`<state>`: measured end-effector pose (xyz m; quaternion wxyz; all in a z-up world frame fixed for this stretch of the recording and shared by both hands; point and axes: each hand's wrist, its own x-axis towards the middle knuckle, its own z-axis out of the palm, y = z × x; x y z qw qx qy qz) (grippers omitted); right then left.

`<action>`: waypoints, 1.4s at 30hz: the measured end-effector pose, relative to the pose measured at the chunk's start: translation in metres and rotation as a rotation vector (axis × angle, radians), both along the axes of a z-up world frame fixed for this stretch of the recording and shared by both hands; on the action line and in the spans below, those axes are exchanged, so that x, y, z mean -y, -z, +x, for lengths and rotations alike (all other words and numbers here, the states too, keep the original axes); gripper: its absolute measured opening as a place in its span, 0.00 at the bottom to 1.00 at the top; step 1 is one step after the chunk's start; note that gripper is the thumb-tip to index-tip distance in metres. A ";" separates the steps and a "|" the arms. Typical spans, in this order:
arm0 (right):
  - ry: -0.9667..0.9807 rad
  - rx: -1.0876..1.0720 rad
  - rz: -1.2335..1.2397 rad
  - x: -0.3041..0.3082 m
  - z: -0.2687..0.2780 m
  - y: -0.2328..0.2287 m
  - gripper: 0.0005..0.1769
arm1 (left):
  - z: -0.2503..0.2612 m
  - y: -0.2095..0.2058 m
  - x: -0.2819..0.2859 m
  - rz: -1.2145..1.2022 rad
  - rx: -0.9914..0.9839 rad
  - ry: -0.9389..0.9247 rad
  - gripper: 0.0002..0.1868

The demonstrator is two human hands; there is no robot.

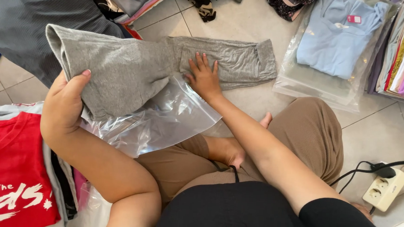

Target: Folding a grey garment and placing it into a clear plastic bag while sitting on the floor.

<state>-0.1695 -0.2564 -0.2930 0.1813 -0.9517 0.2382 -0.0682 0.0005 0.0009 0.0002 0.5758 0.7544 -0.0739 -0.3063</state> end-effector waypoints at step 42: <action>0.169 0.093 0.133 -0.026 0.017 -0.022 0.33 | 0.000 -0.012 -0.030 -0.009 0.081 0.132 0.27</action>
